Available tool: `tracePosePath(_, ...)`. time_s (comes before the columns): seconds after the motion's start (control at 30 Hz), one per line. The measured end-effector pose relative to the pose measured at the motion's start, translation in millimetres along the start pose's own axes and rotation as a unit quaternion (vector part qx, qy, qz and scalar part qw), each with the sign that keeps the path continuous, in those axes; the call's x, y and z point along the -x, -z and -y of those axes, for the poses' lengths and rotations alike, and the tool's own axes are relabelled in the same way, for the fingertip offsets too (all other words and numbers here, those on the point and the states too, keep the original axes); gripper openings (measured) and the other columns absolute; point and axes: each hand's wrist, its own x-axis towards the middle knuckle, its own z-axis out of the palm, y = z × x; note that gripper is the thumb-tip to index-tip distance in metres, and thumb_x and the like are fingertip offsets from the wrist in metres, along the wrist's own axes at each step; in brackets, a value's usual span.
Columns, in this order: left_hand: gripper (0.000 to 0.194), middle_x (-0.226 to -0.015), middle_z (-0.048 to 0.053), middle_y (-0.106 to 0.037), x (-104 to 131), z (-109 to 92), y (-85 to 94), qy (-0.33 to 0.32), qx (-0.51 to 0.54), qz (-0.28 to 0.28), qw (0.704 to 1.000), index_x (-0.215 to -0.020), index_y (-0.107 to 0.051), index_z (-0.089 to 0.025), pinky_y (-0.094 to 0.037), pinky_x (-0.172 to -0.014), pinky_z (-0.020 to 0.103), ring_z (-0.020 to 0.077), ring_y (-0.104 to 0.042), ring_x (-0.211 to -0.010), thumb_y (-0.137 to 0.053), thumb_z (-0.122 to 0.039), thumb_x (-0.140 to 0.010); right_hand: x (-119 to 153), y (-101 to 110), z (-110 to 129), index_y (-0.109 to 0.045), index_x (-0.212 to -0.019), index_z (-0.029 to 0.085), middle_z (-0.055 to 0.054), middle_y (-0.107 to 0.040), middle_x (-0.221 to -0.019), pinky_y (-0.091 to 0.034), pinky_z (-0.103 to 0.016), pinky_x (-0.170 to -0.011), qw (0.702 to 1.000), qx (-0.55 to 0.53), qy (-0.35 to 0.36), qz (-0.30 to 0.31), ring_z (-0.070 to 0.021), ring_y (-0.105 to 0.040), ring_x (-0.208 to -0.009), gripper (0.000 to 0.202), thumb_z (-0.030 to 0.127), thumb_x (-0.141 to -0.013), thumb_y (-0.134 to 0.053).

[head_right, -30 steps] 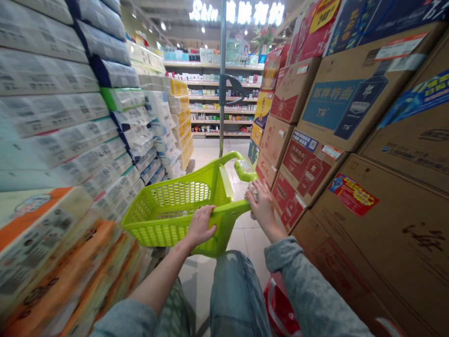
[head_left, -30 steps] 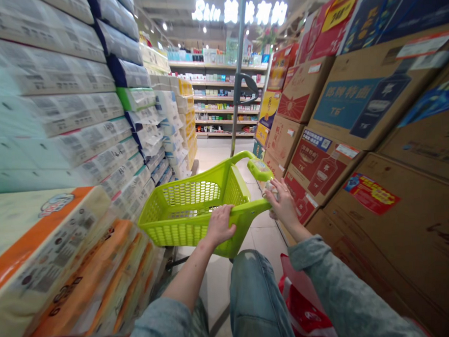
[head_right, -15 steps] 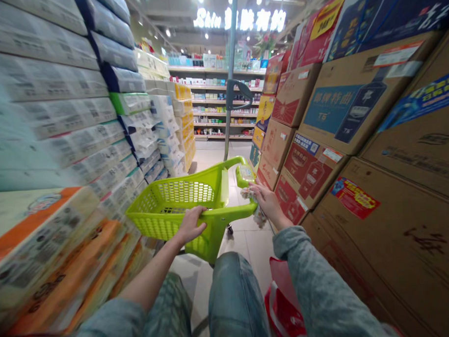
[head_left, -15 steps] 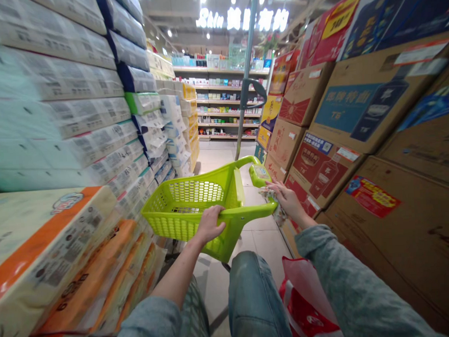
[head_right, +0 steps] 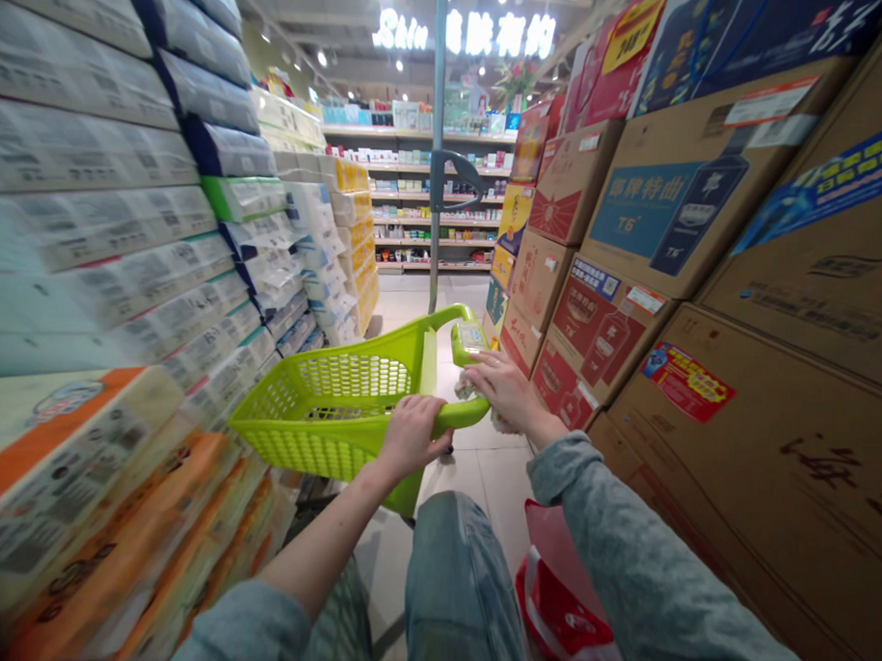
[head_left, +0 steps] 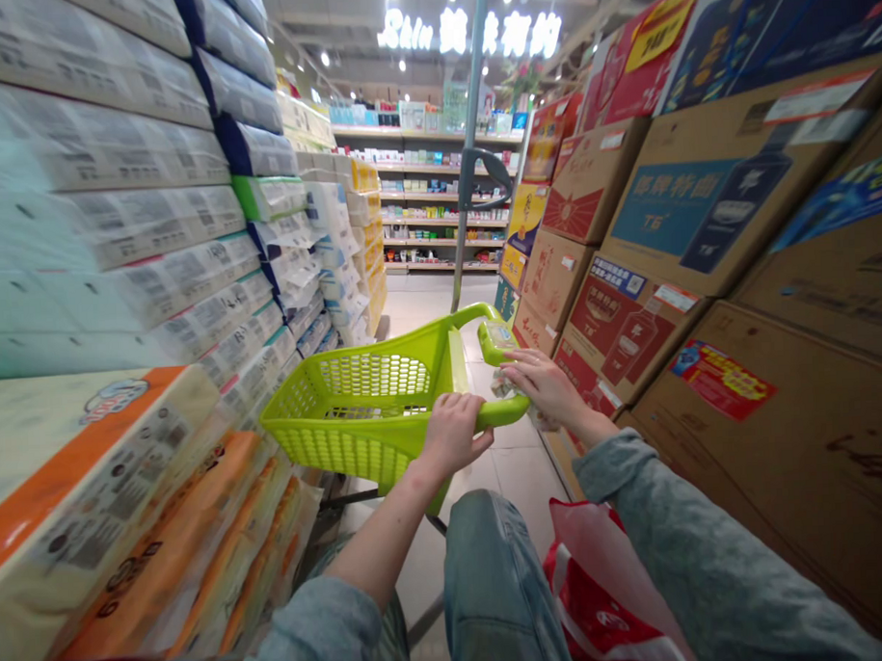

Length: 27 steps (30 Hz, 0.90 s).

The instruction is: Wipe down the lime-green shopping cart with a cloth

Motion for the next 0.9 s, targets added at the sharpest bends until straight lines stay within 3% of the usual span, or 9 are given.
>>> tracePosePath(0.17,0.024,-0.093,0.004,-0.062,0,2,-3.3,0.023,-0.013,-0.007,1.0,-0.097,-0.053,-0.02,-0.038,-0.079,0.035,0.0221,-0.053,-0.091,-0.056,-0.033,-0.077,-18,10,1,-0.061,-0.122,0.027,-0.01,-0.053,-0.097,-0.043,-0.036,-0.08,0.967,0.173,-0.097,-0.159,-0.024,-0.048,-0.096,0.041,0.044,-0.093,-0.038)
tracePosePath(0.23,0.024,-0.093,0.004,-0.061,0,1,-3.2,0.025,-0.014,-0.011,1.0,-0.098,-0.053,-0.021,-0.038,-0.08,0.035,0.0218,-0.053,-0.091,-0.056,-0.033,-0.077,-24,5,-2,-0.061,-0.123,0.029,-0.009,-0.051,-0.096,-0.042,-0.033,-0.074,0.967,0.19,-0.103,-0.134,-0.023,-0.048,-0.093,0.04,0.043,-0.093,-0.039)
tracePosePath(0.33,0.025,-0.092,0.004,-0.061,1,-1,-2.7,0.027,-0.016,-0.012,0.999,-0.098,-0.053,-0.021,-0.037,-0.08,0.035,0.022,-0.052,-0.09,-0.056,-0.034,-0.077,-29,-8,-10,-0.062,-0.12,0.028,-0.008,-0.05,-0.094,-0.043,-0.028,-0.069,0.981,0.166,-0.093,-0.031,-0.0201,-0.049,-0.086,0.036,0.039,-0.091,-0.044)
tracePosePath(0.4,0.024,-0.092,0.004,-0.061,1,-2,-2.9,0.03,-0.018,-0.012,0.999,-0.097,-0.053,-0.021,-0.037,-0.079,0.035,0.0223,-0.052,-0.089,-0.056,-0.034,-0.077,-30,-16,-16,-0.062,-0.12,0.027,-0.007,-0.049,-0.093,-0.044,-0.028,-0.07,0.984,0.151,-0.094,0.007,-0.0189,-0.05,-0.083,0.035,0.036,-0.089,-0.048)
tracePosePath(0.7,0.024,-0.092,0.004,-0.06,3,-2,-1.9,0.037,-0.009,-0.01,0.999,-0.095,-0.052,-0.021,-0.036,-0.079,0.035,0.0223,-0.051,-0.089,-0.056,-0.033,-0.075,-53,-21,-21,-0.067,-0.11,0.025,-0.007,-0.049,-0.091,-0.042,-0.029,-0.074,0.985,0.155,-0.072,0.034,-0.0187,-0.05,-0.081,0.035,0.04,-0.092,-0.041)
tracePosePath(0.9,0.023,-0.091,0.004,-0.06,5,-3,0.3,0.047,-0.002,-0.006,0.999,-0.094,-0.052,-0.021,-0.036,-0.079,0.036,0.0223,-0.051,-0.088,-0.056,-0.035,-0.075,-83,-36,-29,-0.066,-0.112,0.027,-0.01,-0.056,-0.106,-0.039,-0.036,-0.09,0.985,0.139,-0.076,0.063,-0.0237,-0.049,-0.103,0.037,0.042,-0.092,-0.039)
